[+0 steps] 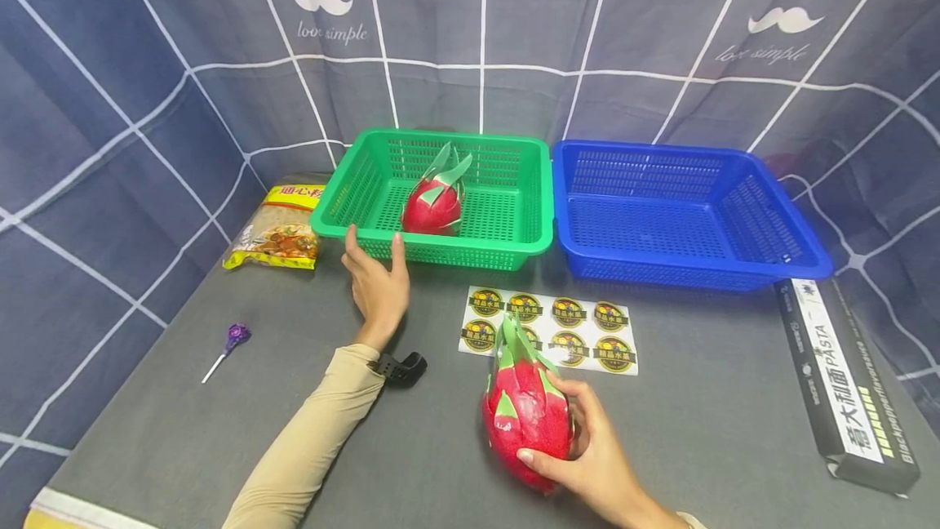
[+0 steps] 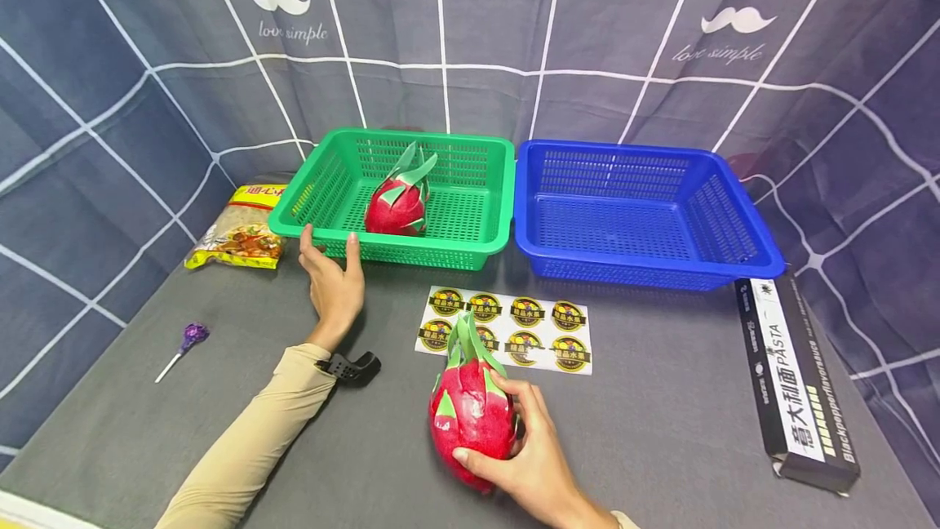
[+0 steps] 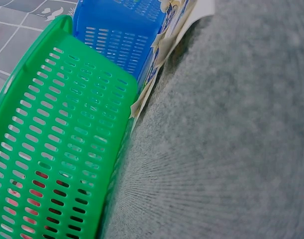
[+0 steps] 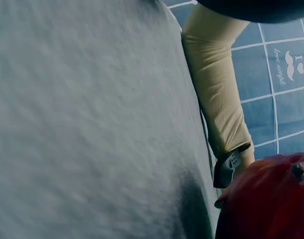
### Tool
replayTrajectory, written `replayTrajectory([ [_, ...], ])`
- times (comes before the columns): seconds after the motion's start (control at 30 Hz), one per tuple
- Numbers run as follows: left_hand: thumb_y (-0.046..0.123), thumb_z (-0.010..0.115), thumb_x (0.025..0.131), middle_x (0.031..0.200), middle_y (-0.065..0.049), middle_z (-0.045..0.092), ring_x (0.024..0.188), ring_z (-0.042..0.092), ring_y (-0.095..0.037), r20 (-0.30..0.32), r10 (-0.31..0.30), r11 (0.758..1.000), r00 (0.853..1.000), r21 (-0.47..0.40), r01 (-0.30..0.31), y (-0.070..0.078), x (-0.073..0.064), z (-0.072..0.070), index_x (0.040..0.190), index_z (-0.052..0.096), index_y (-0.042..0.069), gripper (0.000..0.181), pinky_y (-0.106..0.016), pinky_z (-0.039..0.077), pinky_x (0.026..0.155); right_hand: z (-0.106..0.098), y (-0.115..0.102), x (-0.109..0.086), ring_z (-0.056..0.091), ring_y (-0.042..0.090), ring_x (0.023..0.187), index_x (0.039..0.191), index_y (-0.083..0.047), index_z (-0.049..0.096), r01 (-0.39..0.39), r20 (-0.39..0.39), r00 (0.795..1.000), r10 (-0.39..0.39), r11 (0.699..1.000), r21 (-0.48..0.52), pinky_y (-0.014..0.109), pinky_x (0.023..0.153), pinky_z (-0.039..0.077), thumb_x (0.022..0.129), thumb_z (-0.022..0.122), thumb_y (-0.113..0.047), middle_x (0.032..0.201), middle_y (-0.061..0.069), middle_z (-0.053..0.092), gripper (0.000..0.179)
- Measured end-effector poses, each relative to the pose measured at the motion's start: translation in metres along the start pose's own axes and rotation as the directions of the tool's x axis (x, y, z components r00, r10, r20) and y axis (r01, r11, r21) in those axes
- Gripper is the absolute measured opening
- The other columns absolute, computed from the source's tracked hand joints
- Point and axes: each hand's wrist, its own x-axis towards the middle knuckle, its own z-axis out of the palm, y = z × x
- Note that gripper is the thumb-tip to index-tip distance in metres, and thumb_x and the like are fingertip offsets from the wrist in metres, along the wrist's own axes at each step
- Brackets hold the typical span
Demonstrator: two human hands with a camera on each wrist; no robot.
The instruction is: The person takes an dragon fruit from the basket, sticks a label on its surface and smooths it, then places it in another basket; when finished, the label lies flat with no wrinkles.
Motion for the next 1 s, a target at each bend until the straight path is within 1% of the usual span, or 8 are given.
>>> replayTrajectory([
  [0.13,0.064,0.039,0.084,0.118,-0.02,0.039,0.082,0.051,-0.04,0.002,0.01,1.0,1.0,0.001,-0.01,-0.001,0.0,0.001,0.141,0.015,0.022,0.075,-0.051,0.039,0.071,0.0,0.0,-0.01,0.055,0.006,0.101,0.125,-0.003,0.036,-0.012,-0.031,0.999,0.011,1.0,-0.021,0.027,0.071,0.054,0.067,0.073,0.005,0.131,-0.005,0.043,0.07],
  [0.27,0.064,0.04,0.084,0.117,-0.019,0.04,0.082,0.051,-0.04,-0.004,0.011,1.0,1.0,0.002,-0.011,-0.001,0.0,0.001,0.141,0.015,0.023,0.074,-0.051,0.039,0.071,0.001,0.003,-0.015,0.056,0.004,0.098,0.124,-0.007,0.037,-0.05,-0.061,0.997,0.046,0.996,-0.067,0.028,0.068,0.055,0.065,0.078,-0.004,0.125,-0.003,0.045,0.072],
  [0.4,0.064,0.04,0.084,0.117,-0.019,0.04,0.084,0.052,-0.041,-0.006,0.006,1.0,1.0,0.003,-0.006,-0.001,0.001,0.001,0.141,0.014,0.025,0.074,-0.052,0.039,0.072,0.002,0.005,-0.018,0.056,0.005,0.096,0.125,-0.009,0.04,-0.029,-0.075,0.997,0.019,0.991,-0.132,0.029,0.065,0.055,0.063,0.08,-0.008,0.117,0.002,0.042,0.074],
  [0.57,0.064,0.04,0.084,0.119,-0.021,0.04,0.085,0.052,-0.042,-0.004,0.001,1.0,1.0,-0.009,-0.001,-0.002,0.0,0.001,0.141,0.014,0.026,0.073,-0.053,0.039,0.073,0.005,-0.002,-0.02,0.054,0.005,0.094,0.123,-0.022,0.046,-0.099,-0.127,0.989,0.069,0.963,-0.249,0.023,0.062,0.054,0.057,0.085,-0.016,0.111,-0.006,0.042,0.076],
  [0.67,0.063,0.041,0.084,0.121,-0.021,0.039,0.087,0.052,-0.042,-0.003,0.004,1.0,1.0,-0.025,-0.004,-0.003,0.0,0.002,0.141,0.015,0.025,0.073,-0.054,0.04,0.074,0.006,-0.007,-0.021,0.05,0.005,0.095,0.123,-0.03,0.045,-0.117,-0.109,0.991,0.081,0.915,-0.386,0.02,0.062,0.052,0.056,0.085,-0.027,0.11,-0.011,0.042,0.078],
  [0.8,0.064,0.04,0.084,0.121,-0.02,0.038,0.09,0.053,-0.041,0.004,0.006,0.999,1.0,-0.032,-0.006,-0.004,0.002,0.002,0.141,0.014,0.025,0.074,-0.054,0.04,0.075,0.007,-0.012,-0.021,0.05,0.008,0.098,0.126,-0.036,0.041,-0.082,-0.069,0.996,0.052,0.818,-0.569,0.02,0.062,0.051,0.056,0.083,-0.042,0.111,-0.014,0.043,0.082],
  [0.87,0.065,0.039,0.084,0.121,-0.02,0.038,0.09,0.053,-0.041,0.01,0.006,0.999,1.0,-0.031,-0.006,-0.004,0.002,0.002,0.141,0.014,0.025,0.074,-0.054,0.04,0.074,0.008,-0.014,-0.021,0.053,0.009,0.096,0.127,-0.038,0.039,-0.089,-0.068,0.996,0.06,0.775,-0.626,0.02,0.062,0.051,0.057,0.08,-0.047,0.111,-0.015,0.043,0.082],
  [1.0,0.064,0.04,0.084,0.122,-0.02,0.038,0.089,0.053,-0.042,0.011,0.008,1.0,1.0,-0.029,-0.008,-0.004,0.001,0.001,0.141,0.014,0.024,0.075,-0.054,0.04,0.075,0.008,-0.015,-0.021,0.056,0.011,0.092,0.13,-0.038,0.035,-0.083,-0.046,0.996,0.071,0.716,-0.693,0.023,0.061,0.052,0.059,0.077,-0.052,0.111,-0.013,0.043,0.083],
])
